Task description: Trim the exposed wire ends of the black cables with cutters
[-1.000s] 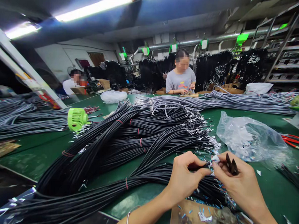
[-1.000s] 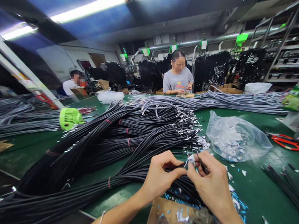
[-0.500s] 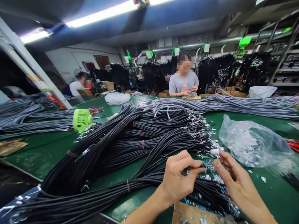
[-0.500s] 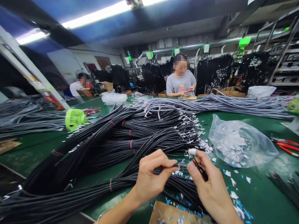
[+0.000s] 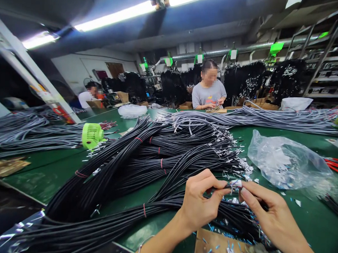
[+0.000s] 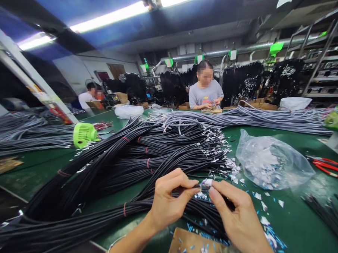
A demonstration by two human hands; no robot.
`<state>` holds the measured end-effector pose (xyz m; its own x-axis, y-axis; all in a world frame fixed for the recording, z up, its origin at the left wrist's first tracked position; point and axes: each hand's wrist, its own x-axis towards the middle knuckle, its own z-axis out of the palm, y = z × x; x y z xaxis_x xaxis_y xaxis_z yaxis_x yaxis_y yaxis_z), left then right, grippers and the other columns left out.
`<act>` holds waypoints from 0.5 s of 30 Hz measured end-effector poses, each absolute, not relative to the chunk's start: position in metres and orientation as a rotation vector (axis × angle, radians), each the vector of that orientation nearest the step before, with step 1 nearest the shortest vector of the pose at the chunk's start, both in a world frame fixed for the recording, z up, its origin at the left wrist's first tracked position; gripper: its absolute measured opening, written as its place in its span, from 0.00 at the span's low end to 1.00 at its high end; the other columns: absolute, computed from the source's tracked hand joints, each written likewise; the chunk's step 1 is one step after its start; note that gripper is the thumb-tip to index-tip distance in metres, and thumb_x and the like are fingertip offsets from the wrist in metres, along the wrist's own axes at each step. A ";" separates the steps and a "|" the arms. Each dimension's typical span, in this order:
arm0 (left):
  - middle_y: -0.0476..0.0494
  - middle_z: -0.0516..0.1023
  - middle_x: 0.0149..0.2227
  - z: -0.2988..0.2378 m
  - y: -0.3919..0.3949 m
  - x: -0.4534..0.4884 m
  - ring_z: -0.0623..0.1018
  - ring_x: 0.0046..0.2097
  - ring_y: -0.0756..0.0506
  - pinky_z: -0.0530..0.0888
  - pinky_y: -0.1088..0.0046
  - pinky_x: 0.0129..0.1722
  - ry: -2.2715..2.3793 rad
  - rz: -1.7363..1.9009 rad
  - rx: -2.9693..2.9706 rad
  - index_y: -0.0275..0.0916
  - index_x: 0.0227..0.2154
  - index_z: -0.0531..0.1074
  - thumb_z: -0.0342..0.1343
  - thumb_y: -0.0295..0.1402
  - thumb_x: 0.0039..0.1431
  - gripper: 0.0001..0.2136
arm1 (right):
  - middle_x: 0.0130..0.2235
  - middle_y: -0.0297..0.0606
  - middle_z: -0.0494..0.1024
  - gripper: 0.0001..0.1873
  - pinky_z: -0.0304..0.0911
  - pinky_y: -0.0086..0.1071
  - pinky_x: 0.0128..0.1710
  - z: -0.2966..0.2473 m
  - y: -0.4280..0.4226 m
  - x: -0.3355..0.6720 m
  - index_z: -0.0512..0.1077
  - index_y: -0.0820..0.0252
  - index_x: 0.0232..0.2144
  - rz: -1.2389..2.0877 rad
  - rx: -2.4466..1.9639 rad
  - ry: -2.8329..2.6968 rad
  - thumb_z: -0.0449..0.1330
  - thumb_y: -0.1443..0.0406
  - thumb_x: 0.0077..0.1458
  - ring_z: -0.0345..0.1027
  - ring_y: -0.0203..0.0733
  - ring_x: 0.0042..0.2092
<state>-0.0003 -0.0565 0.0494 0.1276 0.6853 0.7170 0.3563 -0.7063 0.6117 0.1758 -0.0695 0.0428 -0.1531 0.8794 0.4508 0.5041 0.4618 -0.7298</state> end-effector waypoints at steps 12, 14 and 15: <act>0.47 0.73 0.19 0.050 -0.061 0.005 0.70 0.21 0.52 0.66 0.77 0.22 1.078 1.488 1.969 0.34 0.24 0.77 0.59 0.29 0.53 0.05 | 0.36 0.40 0.81 0.13 0.72 0.31 0.34 0.042 -0.069 0.178 0.79 0.56 0.38 0.366 -1.179 -1.768 0.57 0.60 0.56 0.76 0.45 0.39; 0.48 0.71 0.18 0.046 -0.061 0.006 0.71 0.19 0.52 0.67 0.78 0.20 1.080 1.413 1.890 0.35 0.25 0.77 0.57 0.32 0.56 0.09 | 0.35 0.40 0.81 0.12 0.72 0.31 0.34 0.042 -0.069 0.179 0.79 0.55 0.38 0.354 -1.178 -1.763 0.57 0.61 0.55 0.76 0.45 0.38; 0.48 0.70 0.17 0.044 -0.061 0.007 0.71 0.18 0.52 0.66 0.79 0.18 1.074 1.377 1.843 0.34 0.25 0.77 0.55 0.33 0.58 0.11 | 0.34 0.39 0.81 0.12 0.73 0.31 0.33 0.041 -0.069 0.180 0.79 0.55 0.37 0.350 -1.169 -1.770 0.58 0.61 0.55 0.76 0.45 0.38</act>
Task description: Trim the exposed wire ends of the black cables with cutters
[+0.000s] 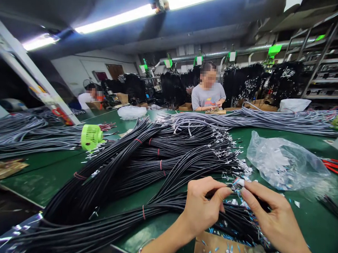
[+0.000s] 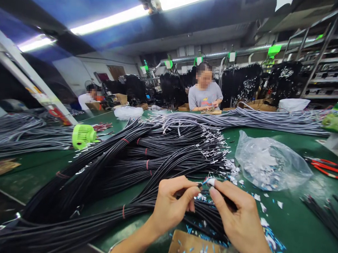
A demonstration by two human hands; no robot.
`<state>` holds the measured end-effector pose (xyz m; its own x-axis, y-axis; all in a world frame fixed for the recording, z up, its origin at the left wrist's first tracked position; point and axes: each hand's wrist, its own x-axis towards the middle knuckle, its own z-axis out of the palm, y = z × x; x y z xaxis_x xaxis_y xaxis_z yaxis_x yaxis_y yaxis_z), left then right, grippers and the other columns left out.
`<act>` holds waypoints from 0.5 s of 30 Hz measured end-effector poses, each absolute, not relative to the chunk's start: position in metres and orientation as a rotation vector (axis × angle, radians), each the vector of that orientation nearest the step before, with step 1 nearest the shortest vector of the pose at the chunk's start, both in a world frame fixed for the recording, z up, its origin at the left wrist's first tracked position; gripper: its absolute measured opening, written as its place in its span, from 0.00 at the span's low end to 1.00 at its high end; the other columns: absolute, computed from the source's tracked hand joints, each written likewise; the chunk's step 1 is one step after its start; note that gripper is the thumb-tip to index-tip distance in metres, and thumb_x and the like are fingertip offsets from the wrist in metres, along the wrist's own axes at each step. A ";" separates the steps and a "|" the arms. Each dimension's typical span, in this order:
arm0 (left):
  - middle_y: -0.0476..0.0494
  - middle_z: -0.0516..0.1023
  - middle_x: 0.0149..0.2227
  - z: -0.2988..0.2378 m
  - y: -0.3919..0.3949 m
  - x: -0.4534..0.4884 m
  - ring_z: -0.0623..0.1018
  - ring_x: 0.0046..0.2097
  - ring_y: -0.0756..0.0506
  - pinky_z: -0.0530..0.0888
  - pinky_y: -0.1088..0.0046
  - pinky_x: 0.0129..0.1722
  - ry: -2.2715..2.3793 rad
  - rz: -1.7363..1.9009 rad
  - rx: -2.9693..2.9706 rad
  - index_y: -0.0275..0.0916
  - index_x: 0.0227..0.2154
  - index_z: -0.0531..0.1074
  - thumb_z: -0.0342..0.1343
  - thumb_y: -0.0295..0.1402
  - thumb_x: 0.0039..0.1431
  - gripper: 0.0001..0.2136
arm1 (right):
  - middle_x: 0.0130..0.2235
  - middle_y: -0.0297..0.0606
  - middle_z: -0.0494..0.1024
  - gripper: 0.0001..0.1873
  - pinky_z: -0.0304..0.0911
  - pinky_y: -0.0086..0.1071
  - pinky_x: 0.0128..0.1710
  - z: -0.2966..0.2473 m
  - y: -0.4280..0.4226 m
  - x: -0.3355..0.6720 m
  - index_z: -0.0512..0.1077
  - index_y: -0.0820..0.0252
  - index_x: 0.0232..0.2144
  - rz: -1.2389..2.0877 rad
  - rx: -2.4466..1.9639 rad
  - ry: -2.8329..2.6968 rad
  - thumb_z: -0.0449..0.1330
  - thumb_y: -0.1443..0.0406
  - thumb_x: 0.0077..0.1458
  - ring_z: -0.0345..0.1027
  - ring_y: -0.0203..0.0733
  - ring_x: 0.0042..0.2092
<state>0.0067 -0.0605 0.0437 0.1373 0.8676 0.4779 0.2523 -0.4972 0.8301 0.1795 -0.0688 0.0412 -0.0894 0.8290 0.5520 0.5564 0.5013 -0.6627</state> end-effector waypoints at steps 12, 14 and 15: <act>0.47 0.72 0.20 0.043 -0.060 0.013 0.70 0.18 0.53 0.65 0.79 0.18 1.001 1.365 1.611 0.33 0.22 0.76 0.61 0.31 0.50 0.06 | 0.20 0.33 0.74 0.14 0.62 0.26 0.17 0.039 -0.071 0.181 0.76 0.59 0.26 0.548 -1.292 -1.522 0.61 0.55 0.49 0.66 0.36 0.20; 0.47 0.73 0.20 0.043 -0.061 0.013 0.70 0.20 0.52 0.65 0.78 0.19 1.045 1.383 1.724 0.33 0.22 0.77 0.62 0.29 0.49 0.05 | 0.19 0.33 0.73 0.14 0.60 0.26 0.16 0.040 -0.070 0.182 0.76 0.60 0.26 0.575 -1.302 -1.496 0.61 0.55 0.48 0.65 0.36 0.19; 0.46 0.74 0.20 0.044 -0.062 0.013 0.70 0.21 0.52 0.64 0.78 0.20 1.065 1.391 1.778 0.34 0.22 0.77 0.63 0.29 0.48 0.04 | 0.19 0.34 0.74 0.14 0.61 0.27 0.17 0.040 -0.070 0.182 0.76 0.60 0.26 0.594 -1.299 -1.485 0.62 0.55 0.48 0.65 0.36 0.20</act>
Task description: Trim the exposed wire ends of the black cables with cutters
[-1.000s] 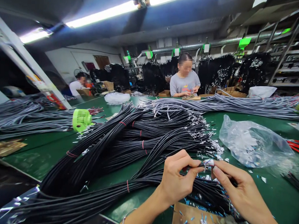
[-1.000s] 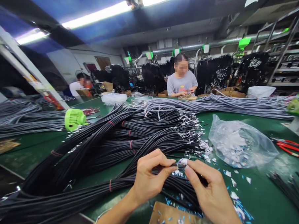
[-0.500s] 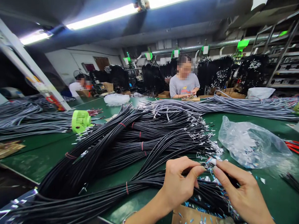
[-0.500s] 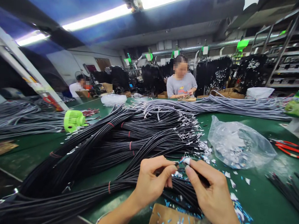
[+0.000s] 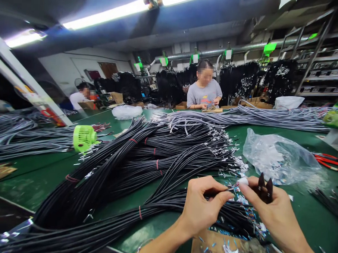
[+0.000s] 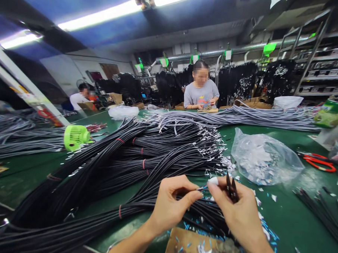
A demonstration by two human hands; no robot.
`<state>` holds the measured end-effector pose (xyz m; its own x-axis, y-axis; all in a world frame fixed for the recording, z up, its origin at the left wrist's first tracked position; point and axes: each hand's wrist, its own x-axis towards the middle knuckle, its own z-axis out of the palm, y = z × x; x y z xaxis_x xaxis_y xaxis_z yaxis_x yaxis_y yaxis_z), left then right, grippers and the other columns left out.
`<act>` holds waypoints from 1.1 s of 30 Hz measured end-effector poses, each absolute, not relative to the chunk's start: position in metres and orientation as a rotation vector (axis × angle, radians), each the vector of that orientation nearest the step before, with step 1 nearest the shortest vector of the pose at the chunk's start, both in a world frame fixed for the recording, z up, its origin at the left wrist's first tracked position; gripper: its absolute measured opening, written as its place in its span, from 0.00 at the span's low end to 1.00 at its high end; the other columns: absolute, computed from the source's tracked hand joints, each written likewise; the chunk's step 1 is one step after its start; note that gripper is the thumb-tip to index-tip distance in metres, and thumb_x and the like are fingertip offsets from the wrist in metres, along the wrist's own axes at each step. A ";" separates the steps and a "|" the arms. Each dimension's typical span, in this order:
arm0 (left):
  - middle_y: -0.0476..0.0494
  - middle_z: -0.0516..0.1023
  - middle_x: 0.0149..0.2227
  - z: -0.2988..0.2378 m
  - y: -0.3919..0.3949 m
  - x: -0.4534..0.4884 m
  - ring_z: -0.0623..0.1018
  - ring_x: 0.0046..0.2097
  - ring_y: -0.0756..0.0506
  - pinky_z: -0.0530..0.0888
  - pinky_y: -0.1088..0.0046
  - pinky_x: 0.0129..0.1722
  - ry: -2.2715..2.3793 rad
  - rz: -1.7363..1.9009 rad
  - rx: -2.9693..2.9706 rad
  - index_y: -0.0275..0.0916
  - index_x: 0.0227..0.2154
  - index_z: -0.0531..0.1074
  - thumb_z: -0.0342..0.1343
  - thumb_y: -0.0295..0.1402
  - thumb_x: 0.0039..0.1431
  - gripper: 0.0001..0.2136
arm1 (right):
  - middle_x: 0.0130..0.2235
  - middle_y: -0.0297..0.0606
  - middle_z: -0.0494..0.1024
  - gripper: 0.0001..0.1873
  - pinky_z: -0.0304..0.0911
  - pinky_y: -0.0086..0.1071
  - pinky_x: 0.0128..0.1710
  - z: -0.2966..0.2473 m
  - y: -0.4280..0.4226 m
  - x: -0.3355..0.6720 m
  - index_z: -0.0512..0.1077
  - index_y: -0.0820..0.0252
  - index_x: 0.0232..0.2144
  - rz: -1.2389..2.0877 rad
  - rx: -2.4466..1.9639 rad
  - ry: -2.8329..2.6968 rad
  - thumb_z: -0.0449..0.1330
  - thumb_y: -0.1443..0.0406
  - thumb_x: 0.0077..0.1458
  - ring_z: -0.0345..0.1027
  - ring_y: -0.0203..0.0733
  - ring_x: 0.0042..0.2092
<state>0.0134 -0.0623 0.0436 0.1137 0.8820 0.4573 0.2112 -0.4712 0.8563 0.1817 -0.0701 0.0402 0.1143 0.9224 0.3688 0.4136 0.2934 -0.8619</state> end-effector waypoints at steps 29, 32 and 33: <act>0.47 0.72 0.19 0.034 -0.065 0.020 0.68 0.21 0.52 0.62 0.78 0.21 1.113 1.647 2.009 0.32 0.22 0.74 0.59 0.25 0.51 0.05 | 0.20 0.33 0.72 0.09 0.57 0.25 0.17 0.034 -0.068 0.178 0.76 0.61 0.27 0.879 -1.204 -1.358 0.64 0.60 0.43 0.61 0.32 0.19; 0.48 0.70 0.19 0.034 -0.064 0.020 0.67 0.21 0.52 0.62 0.78 0.20 1.152 1.579 1.868 0.33 0.20 0.73 0.60 0.28 0.51 0.07 | 0.21 0.33 0.73 0.08 0.58 0.26 0.19 0.035 -0.069 0.177 0.77 0.60 0.27 0.737 -1.202 -1.437 0.63 0.61 0.45 0.62 0.33 0.21; 0.48 0.70 0.19 0.033 -0.064 0.020 0.67 0.21 0.52 0.62 0.78 0.20 1.145 1.569 1.839 0.33 0.20 0.73 0.60 0.29 0.51 0.08 | 0.21 0.33 0.73 0.08 0.58 0.26 0.19 0.034 -0.069 0.176 0.77 0.59 0.27 0.731 -1.200 -1.433 0.63 0.61 0.45 0.62 0.34 0.22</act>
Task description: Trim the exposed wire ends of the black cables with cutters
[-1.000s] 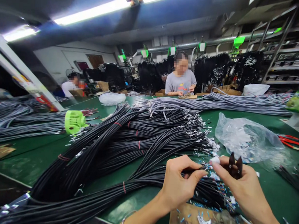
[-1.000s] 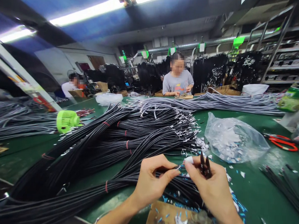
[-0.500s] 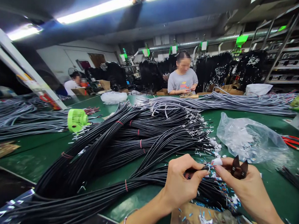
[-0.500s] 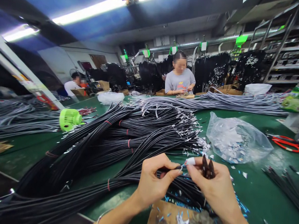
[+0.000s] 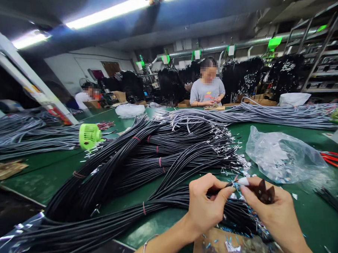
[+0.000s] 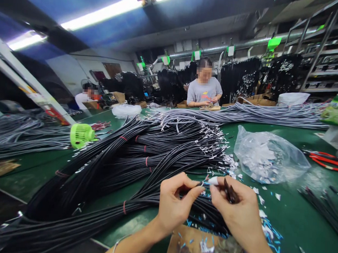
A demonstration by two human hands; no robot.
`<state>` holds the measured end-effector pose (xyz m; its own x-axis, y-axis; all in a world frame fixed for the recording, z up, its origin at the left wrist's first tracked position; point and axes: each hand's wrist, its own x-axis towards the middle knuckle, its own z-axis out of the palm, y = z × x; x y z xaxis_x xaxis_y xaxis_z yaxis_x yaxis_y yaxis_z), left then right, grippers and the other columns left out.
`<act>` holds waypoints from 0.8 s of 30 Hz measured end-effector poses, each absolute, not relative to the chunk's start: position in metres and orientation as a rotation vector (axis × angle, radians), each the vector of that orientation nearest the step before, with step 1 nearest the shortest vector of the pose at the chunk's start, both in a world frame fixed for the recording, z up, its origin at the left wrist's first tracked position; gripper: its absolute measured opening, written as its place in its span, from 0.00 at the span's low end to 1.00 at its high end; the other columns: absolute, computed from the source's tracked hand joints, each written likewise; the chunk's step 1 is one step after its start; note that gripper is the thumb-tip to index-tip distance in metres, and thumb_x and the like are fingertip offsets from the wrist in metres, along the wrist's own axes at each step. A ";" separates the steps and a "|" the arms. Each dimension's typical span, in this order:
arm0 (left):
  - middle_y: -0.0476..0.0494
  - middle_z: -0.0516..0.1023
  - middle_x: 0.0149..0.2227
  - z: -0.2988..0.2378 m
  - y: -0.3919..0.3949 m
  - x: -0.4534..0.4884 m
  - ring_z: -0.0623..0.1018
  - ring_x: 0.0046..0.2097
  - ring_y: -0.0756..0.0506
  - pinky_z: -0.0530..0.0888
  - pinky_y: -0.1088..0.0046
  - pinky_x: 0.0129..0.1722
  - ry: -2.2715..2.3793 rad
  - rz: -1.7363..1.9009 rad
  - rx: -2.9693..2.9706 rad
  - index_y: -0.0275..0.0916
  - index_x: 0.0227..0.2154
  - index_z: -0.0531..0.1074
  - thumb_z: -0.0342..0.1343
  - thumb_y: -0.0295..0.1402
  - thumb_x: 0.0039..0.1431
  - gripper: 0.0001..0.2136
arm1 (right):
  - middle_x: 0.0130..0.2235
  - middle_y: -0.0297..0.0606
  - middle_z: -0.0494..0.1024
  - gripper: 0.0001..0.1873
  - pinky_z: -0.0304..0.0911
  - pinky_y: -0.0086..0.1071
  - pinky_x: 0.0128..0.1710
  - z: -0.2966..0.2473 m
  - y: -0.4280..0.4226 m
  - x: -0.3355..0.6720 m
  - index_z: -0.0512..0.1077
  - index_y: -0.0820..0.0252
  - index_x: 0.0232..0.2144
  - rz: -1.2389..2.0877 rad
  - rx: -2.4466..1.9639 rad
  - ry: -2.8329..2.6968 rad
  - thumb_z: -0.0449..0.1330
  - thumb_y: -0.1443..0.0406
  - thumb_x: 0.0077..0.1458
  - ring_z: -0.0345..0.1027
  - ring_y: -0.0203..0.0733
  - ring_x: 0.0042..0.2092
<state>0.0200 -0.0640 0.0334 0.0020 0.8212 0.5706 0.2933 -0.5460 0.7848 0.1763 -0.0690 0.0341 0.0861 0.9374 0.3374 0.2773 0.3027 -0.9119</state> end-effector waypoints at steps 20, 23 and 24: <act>0.47 0.70 0.19 0.041 -0.057 0.015 0.65 0.21 0.53 0.60 0.78 0.20 1.119 1.425 1.920 0.32 0.22 0.76 0.61 0.29 0.50 0.06 | 0.30 0.31 0.70 0.12 0.59 0.26 0.27 0.031 -0.071 0.181 0.67 0.55 0.33 0.196 -1.051 -1.847 0.59 0.75 0.47 0.63 0.33 0.28; 0.45 0.74 0.21 0.047 -0.053 0.009 0.68 0.23 0.52 0.63 0.76 0.24 0.994 1.322 1.982 0.32 0.26 0.79 0.60 0.30 0.52 0.06 | 0.28 0.30 0.66 0.09 0.57 0.27 0.26 0.035 -0.068 0.185 0.65 0.56 0.32 0.256 -1.082 -1.905 0.57 0.74 0.51 0.60 0.33 0.27; 0.44 0.75 0.22 0.049 -0.052 0.007 0.69 0.24 0.51 0.64 0.76 0.25 0.960 1.270 1.956 0.33 0.26 0.79 0.59 0.31 0.53 0.07 | 0.28 0.31 0.66 0.08 0.58 0.27 0.27 0.038 -0.067 0.186 0.65 0.56 0.32 0.276 -1.063 -1.928 0.56 0.74 0.52 0.60 0.34 0.27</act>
